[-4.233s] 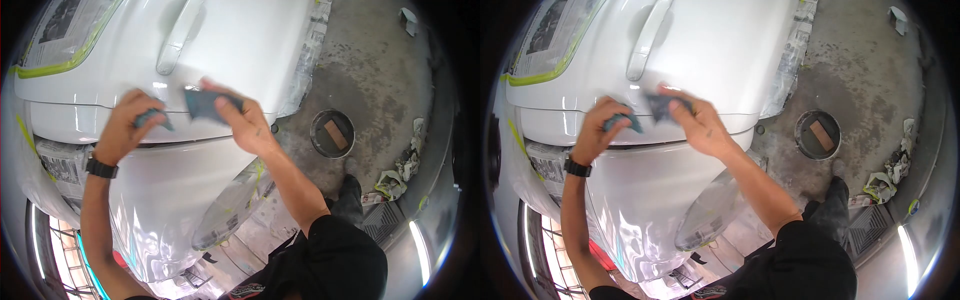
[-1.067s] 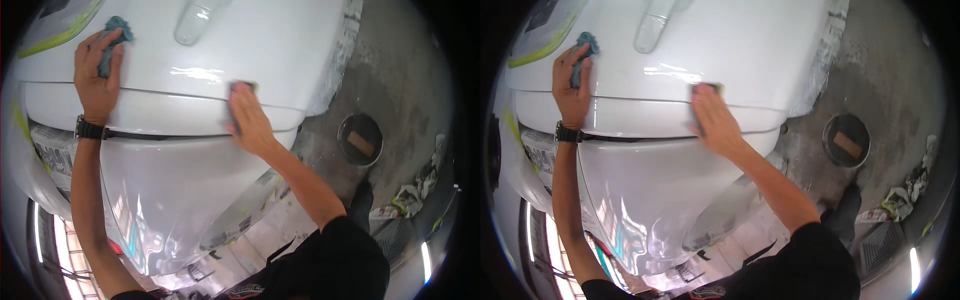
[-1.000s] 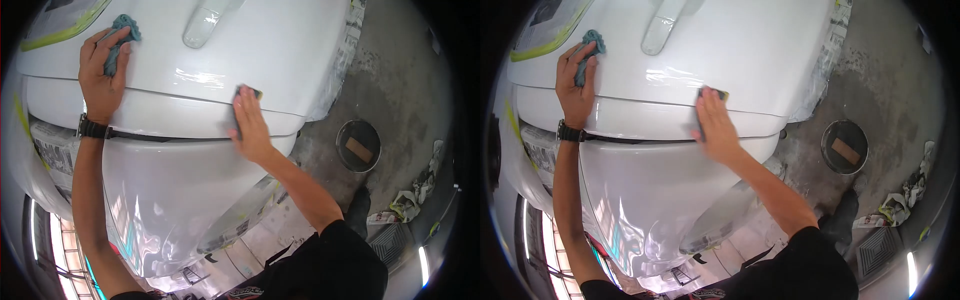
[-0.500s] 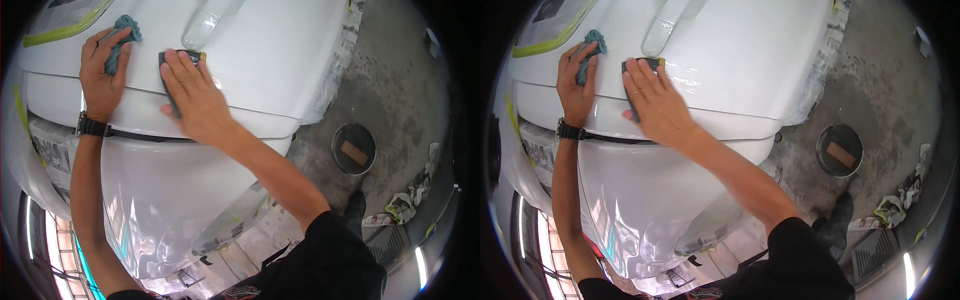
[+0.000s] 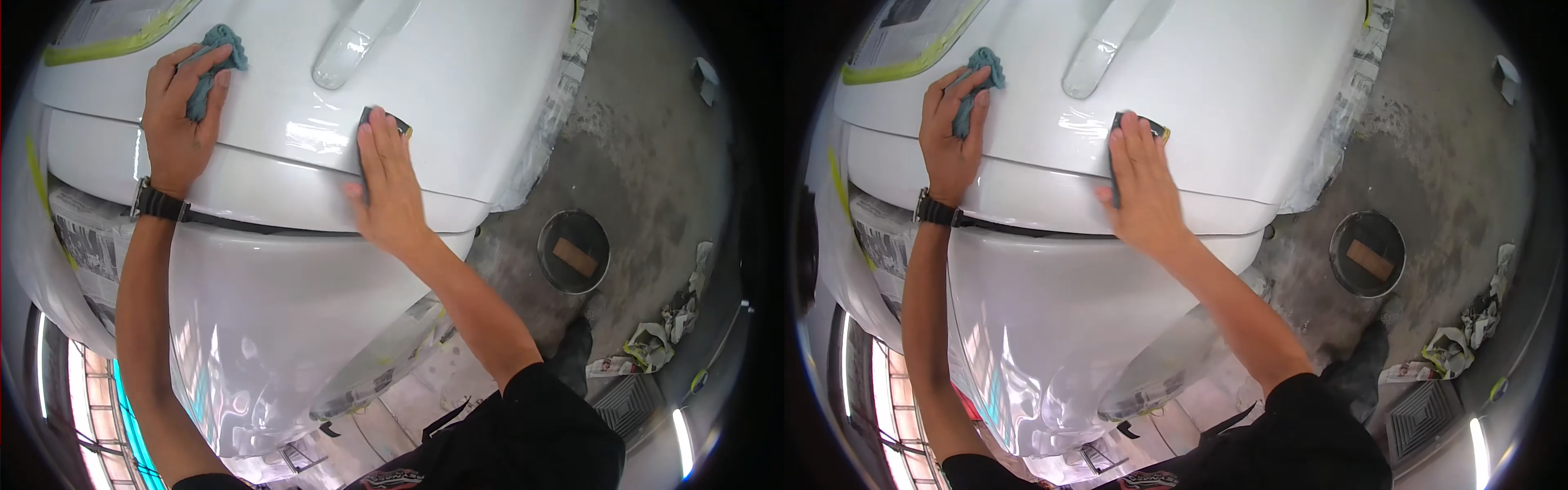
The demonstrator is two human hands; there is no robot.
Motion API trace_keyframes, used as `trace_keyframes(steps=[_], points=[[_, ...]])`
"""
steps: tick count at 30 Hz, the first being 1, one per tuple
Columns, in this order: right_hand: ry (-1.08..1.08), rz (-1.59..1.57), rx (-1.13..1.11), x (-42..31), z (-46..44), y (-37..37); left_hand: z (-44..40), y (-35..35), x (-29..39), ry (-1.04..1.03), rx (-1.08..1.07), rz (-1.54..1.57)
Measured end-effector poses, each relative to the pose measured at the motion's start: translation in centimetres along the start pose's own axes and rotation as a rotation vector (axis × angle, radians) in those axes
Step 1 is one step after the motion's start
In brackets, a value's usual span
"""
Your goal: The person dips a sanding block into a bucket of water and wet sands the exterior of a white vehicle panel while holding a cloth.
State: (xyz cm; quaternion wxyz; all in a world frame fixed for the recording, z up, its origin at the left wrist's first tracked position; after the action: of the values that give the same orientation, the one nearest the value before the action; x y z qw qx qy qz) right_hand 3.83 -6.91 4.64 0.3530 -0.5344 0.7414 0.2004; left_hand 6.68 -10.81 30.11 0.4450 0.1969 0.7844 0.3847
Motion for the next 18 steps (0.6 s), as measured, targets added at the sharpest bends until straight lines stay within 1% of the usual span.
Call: trace_keyframes(steps=[2, 3, 6, 7, 10, 11, 12, 14, 15, 17, 18], points=[[0.078, -0.078, 0.132, -3.1, -2.6, -0.3, -0.2, -0.1, 0.1, 0.008, -0.011, 0.011], [0.073, -0.083, 0.089, -4.4, -4.0, -0.6, -0.3, -0.1, 0.1, 0.009, -0.009, 0.004], [0.142, 0.053, -0.16, -2.6, -3.1, 0.2, -0.3, -0.3, 0.4, -0.001, -0.009, 0.005], [0.146, 0.099, -0.157, -1.3, -1.9, 1.1, -0.4, -0.4, 0.4, -0.009, -0.005, 0.006], [0.081, -0.02, -0.093, -1.1, -1.2, 0.6, -0.1, 0.0, 0.0, 0.015, -0.007, -0.006], [0.179, -0.081, 0.041, -2.8, -2.6, -0.1, -0.2, -0.2, 0.0, 0.021, -0.017, 0.0], [0.166, -0.095, -0.016, -4.8, -4.8, -0.8, -0.3, -0.2, 0.1, 0.018, -0.015, -0.003], [0.161, -0.092, 0.023, -6.4, -6.0, -1.2, -0.3, -0.1, 0.2, 0.014, -0.012, -0.009], [0.137, -0.072, -0.006, -5.5, -5.3, -1.1, -0.2, -0.2, 0.4, -0.009, -0.007, -0.003], [0.113, -0.028, -0.058, -1.5, -2.3, -0.3, -0.1, 0.0, 0.3, -0.057, 0.023, -0.005], [0.138, -0.01, 0.0, 1.0, 0.0, 0.3, -0.2, 0.1, 0.1, -0.044, 0.021, 0.004]])
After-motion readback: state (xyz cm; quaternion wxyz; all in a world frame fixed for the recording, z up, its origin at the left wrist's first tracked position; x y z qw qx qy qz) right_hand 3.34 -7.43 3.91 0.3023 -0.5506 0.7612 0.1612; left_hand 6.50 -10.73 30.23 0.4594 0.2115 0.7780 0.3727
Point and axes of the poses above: each hand's wrist, its own z-axis away from the middle knuckle, its own y-axis out of the back of the hand, x = y × z, the point moved 10 cm from there along -z, towards the middle knuckle, and after that the axes turned 4 degrees about -x, right-handed, at the moved point
